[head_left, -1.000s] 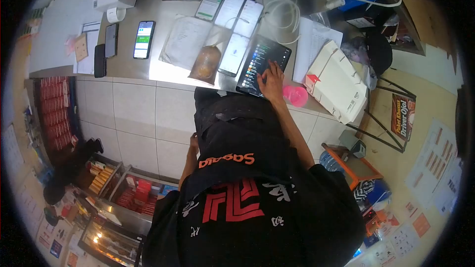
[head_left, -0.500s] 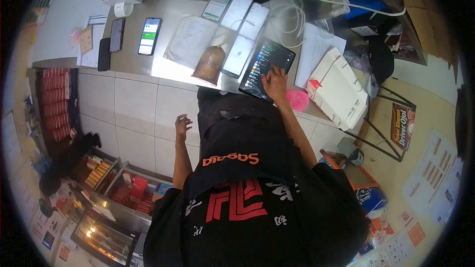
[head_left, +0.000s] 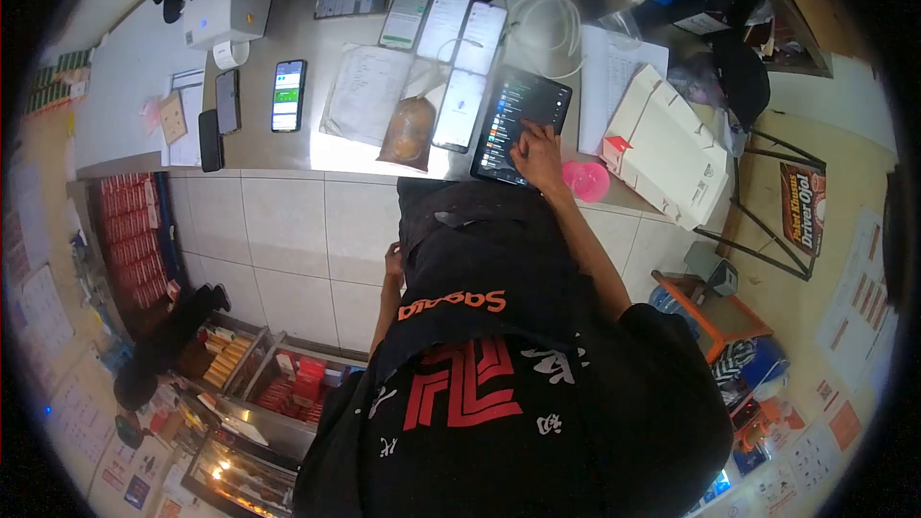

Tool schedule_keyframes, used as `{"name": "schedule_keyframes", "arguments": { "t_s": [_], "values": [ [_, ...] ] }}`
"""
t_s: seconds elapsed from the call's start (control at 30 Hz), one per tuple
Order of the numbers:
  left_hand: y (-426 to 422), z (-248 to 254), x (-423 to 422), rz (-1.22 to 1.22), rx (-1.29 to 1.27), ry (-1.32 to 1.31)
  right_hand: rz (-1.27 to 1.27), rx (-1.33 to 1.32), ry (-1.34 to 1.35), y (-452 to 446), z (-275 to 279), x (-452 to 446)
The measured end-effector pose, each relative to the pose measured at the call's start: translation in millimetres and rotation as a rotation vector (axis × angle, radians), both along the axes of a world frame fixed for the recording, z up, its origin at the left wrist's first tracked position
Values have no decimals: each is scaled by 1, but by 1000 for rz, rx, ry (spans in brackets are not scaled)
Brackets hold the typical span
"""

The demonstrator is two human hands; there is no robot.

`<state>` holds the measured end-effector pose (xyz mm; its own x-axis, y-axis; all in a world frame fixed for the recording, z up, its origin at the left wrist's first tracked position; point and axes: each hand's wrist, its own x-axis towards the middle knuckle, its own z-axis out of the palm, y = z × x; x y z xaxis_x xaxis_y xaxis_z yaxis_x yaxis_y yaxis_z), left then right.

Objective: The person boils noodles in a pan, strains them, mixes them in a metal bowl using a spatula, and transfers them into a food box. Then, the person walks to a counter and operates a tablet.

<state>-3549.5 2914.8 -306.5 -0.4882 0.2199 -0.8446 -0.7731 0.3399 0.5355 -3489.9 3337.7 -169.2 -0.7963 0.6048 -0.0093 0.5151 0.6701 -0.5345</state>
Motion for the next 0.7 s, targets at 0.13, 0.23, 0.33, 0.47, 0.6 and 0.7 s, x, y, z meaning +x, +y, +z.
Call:
{"name": "schedule_keyframes", "arguments": {
  "t_s": [0.13, 0.23, 0.33, 0.47, 0.6, 0.7],
  "values": [
    [-6, 4, -4, 19, -29, -65, 71, -23, -41, 0, 1, -1],
    [-13, -5, -8, -38, -94, -108, 109, -37, -81, 0, 5, -2],
    [-4, 18, -20, -37, -117, -38, 109, -17, -149, 0, 1, -1],
    [12, 41, -35, -20, -155, -41, 91, 21, -188, 3, -3, -6],
    [18, 40, -40, -22, -137, -32, 84, -4, -216, 5, 0, -7],
    [20, 38, -34, -33, -130, -30, 79, 16, -206, 1, 1, -3]
  ]
}}
